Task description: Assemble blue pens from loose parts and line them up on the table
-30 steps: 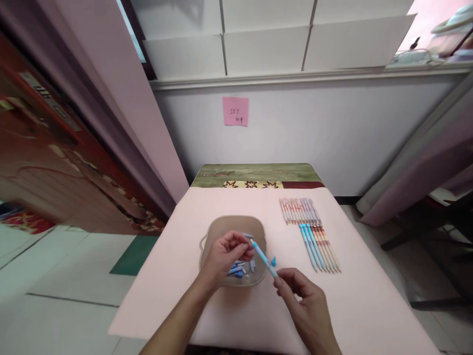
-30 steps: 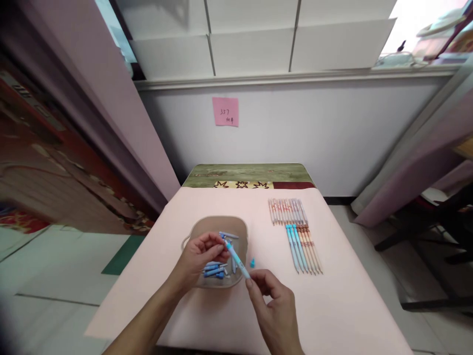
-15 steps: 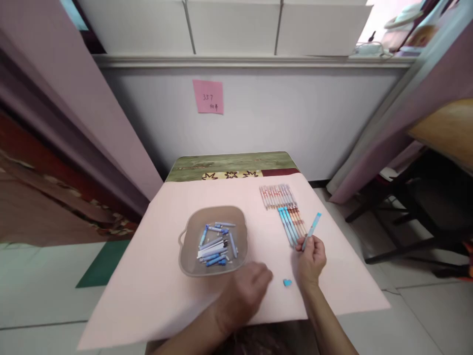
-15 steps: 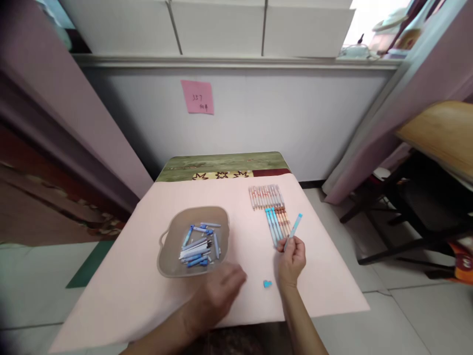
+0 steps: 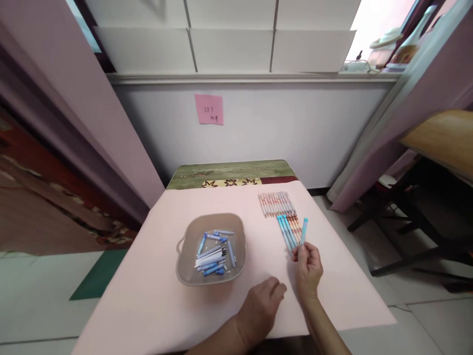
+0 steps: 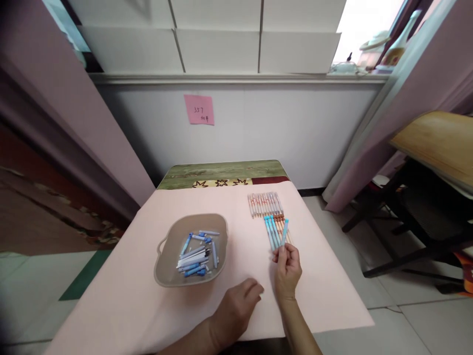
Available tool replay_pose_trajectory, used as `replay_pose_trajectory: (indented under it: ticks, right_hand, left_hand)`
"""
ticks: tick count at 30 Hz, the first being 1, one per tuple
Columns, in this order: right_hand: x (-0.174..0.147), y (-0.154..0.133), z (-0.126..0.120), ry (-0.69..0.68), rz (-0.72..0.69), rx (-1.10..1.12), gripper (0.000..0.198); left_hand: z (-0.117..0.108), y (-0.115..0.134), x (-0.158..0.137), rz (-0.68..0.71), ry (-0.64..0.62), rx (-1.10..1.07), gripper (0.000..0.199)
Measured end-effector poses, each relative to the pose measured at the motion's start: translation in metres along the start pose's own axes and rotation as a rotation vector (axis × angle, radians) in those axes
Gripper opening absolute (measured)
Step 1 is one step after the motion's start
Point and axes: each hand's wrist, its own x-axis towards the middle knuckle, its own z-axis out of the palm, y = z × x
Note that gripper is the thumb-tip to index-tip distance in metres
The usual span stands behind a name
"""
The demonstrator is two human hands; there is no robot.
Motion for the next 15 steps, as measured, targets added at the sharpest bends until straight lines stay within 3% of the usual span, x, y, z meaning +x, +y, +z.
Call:
replay_pose_trajectory:
  ticks: [4, 6, 10, 15]
  right_hand:
    - [-0.014, -0.023, 0.0, -0.22, -0.091, -0.186, 0.031]
    - [-0.024, -0.044, 0.003, -0.346, -0.221, -0.274, 0.026]
    - [-0.043, -0.084, 0.015, -0.534, -0.459, -0.321, 0.017]
    - [-0.061, -0.103, 0.021, -0.554, -0.523, -0.349, 0.016]
  left_hand:
    - [-0.071, -0.001, 0.009, -0.542, 0.415, -0.514, 0.012]
    - [-0.105, -0.004, 0.014, -0.676, 0.564, -0.775, 0.02]
    - [-0.141, -0.007, 0.01, -0.672, 0.744, -0.956, 0.027]
    - [-0.146, 0.001, -0.007, -0.658, 0.745, -0.879, 0.026]
